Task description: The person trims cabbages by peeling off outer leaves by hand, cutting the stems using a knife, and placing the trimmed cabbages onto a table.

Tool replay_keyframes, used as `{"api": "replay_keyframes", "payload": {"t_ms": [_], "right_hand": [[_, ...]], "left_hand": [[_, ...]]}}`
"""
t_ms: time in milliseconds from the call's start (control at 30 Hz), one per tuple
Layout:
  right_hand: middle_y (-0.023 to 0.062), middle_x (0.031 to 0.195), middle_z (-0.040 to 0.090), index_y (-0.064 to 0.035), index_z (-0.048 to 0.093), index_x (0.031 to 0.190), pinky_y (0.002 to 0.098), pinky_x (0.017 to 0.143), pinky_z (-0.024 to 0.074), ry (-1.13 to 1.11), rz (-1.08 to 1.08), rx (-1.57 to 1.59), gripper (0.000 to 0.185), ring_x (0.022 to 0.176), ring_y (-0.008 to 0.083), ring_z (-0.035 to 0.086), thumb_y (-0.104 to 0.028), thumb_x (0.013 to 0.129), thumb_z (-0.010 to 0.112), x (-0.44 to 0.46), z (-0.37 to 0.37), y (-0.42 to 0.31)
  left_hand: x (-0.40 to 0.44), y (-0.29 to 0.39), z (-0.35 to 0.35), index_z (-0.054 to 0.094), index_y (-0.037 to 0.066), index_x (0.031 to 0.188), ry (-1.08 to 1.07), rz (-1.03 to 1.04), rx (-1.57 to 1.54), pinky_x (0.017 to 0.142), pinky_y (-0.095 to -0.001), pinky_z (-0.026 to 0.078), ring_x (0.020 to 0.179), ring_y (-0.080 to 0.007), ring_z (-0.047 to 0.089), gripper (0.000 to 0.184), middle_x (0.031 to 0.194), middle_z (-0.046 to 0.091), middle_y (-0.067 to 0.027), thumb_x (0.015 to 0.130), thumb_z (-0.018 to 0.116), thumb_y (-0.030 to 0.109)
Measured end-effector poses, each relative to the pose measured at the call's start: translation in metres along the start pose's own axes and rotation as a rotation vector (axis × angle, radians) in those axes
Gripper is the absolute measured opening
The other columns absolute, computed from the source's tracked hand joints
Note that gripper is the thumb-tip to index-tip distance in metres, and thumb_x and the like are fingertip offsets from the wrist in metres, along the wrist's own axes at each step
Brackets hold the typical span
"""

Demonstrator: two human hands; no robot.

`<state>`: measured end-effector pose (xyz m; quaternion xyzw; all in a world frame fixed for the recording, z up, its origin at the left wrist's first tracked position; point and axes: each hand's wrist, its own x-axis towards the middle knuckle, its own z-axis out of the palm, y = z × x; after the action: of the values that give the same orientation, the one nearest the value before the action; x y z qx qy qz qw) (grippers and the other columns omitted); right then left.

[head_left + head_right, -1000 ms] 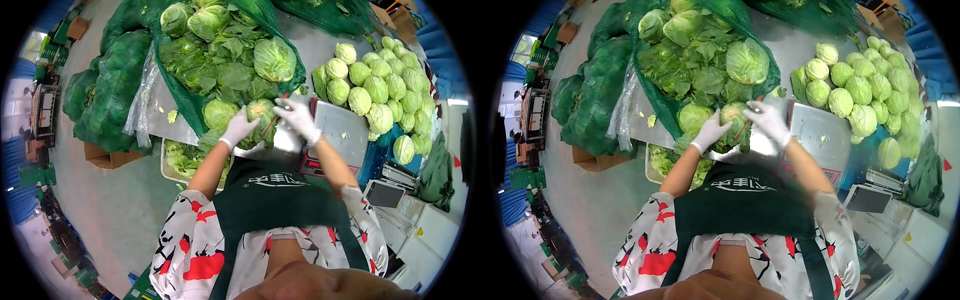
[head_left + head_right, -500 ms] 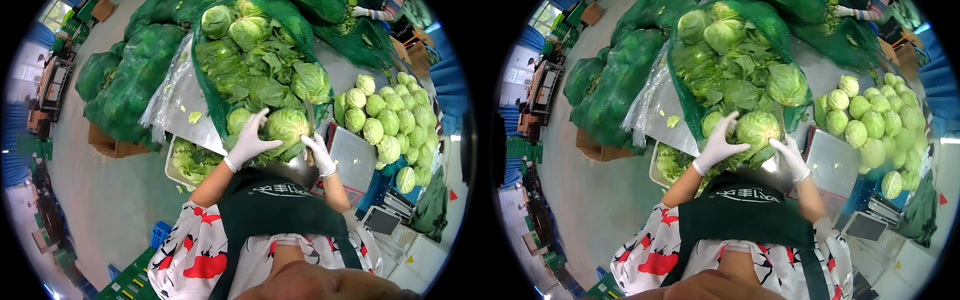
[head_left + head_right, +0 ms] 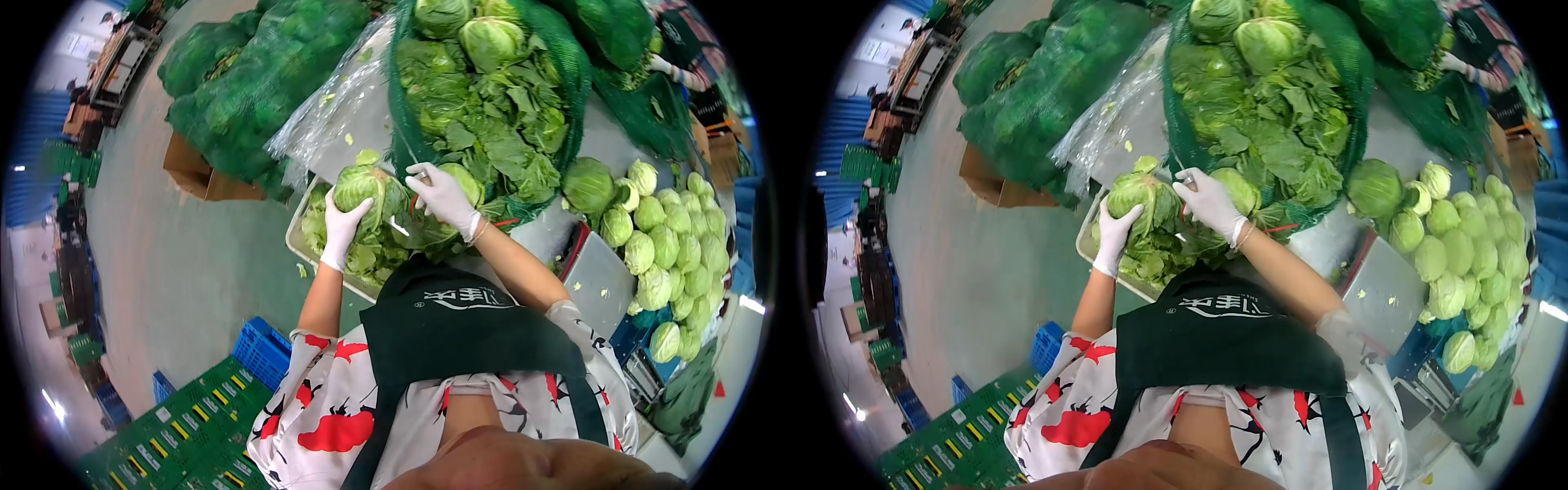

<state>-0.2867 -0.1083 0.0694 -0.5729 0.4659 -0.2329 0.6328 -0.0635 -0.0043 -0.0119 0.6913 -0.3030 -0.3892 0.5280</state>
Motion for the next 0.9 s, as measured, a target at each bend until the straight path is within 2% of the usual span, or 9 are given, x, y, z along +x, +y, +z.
{"api": "replay_keyframes", "payload": {"t_ms": [33,67,100,167,333,633,733,833,900], "right_hand": [[0.0046,0.066,0.061,-0.0021,0.059,0.118,0.0300,0.052,0.0505,-0.050,0.003,-0.031,0.037,0.057,0.0145,0.064,-0.033,0.099,0.061,0.003,0.011,0.002],[0.0133,0.069,0.065,-0.0017,0.059,0.113,0.0414,0.059,0.0548,-0.061,-0.048,-0.228,0.035,0.062,0.0290,0.068,-0.033,0.099,0.059,0.011,0.021,0.014],[0.0205,0.075,0.068,-0.0013,0.057,0.106,0.0507,0.067,0.0545,0.006,-0.252,-0.499,0.031,0.070,0.0406,0.068,-0.031,0.098,0.058,0.025,0.033,0.048],[0.0241,0.080,0.067,-0.0020,0.056,0.099,0.0532,0.071,0.0522,-0.020,-0.187,-0.593,0.028,0.076,0.0453,0.065,-0.030,0.098,0.058,0.028,0.046,0.062],[0.0239,0.072,0.066,-0.0018,0.051,0.103,0.0554,0.063,0.0524,-0.078,-0.210,-0.731,0.028,0.068,0.0436,0.066,-0.029,0.099,0.054,0.030,0.050,0.077],[0.0264,0.072,0.066,0.0042,0.049,0.101,0.0553,0.066,0.0537,-0.093,-0.100,-0.810,0.027,0.071,0.0454,0.067,-0.022,0.096,0.052,0.037,0.059,0.086],[0.0290,0.085,0.070,0.0073,0.052,0.104,0.0513,0.072,0.0568,-0.151,0.069,-0.840,0.028,0.080,0.0446,0.071,-0.019,0.095,0.054,0.045,0.060,0.080],[0.0308,0.091,0.070,0.0101,0.052,0.107,0.0495,0.075,0.0571,-0.200,0.127,-0.868,0.029,0.086,0.0439,0.071,-0.015,0.092,0.056,0.059,0.062,0.084],[0.0298,0.093,0.071,0.0119,0.052,0.108,0.0477,0.076,0.0576,-0.263,0.067,-0.987,0.033,0.088,0.0421,0.072,-0.015,0.091,0.058,0.075,0.067,0.126]], "left_hand": [[0.002,-0.007,-0.001,0.045,-0.003,0.137,0.049,-0.027,0.038,0.100,-0.0350,0.049,0.113,-0.0222,0.062,0.086,0.127,0.061,-0.0171,0.070,0.093,0.023],[0.006,-0.016,-0.002,0.045,-0.003,0.137,0.087,-0.015,0.147,0.101,-0.0363,0.049,0.115,-0.0245,0.061,0.090,0.128,0.060,-0.0183,0.068,0.094,0.028],[0.012,-0.030,-0.003,0.045,-0.003,0.137,0.120,-0.002,0.256,0.101,-0.0376,0.049,0.116,-0.0268,0.061,0.094,0.128,0.059,-0.0195,0.066,0.095,0.032],[0.020,-0.035,-0.002,0.044,-0.003,0.138,0.122,-0.041,0.388,0.104,-0.0407,0.047,0.120,-0.0334,0.058,0.102,0.130,0.057,-0.0236,0.062,0.094,0.043],[0.024,0.000,0.007,0.039,-0.003,0.142,0.063,-0.111,0.594,0.106,-0.0432,0.045,0.125,-0.0379,0.054,0.109,0.135,0.051,-0.0266,0.062,0.092,0.049],[0.025,0.011,0.016,0.036,-0.003,0.143,0.023,-0.074,0.643,0.104,-0.0449,0.046,0.125,-0.0398,0.052,0.110,0.135,0.047,-0.0254,0.063,0.092,0.048],[0.022,0.020,0.020,0.036,-0.003,0.144,0.033,-0.082,0.659,0.106,-0.0443,0.045,0.126,-0.0403,0.052,0.109,0.135,0.047,-0.0264,0.063,0.092,0.046],[0.017,0.020,0.023,0.037,-0.003,0.144,0.046,-0.064,0.660,0.106,-0.0442,0.045,0.126,-0.0400,0.052,0.109,0.136,0.046,-0.0267,0.063,0.093,0.044],[0.011,0.020,0.024,0.036,-0.003,0.144,0.048,-0.015,0.657,0.106,-0.0441,0.045,0.125,-0.0400,0.052,0.109,0.137,0.045,-0.0264,0.063,0.093,0.043]]}}
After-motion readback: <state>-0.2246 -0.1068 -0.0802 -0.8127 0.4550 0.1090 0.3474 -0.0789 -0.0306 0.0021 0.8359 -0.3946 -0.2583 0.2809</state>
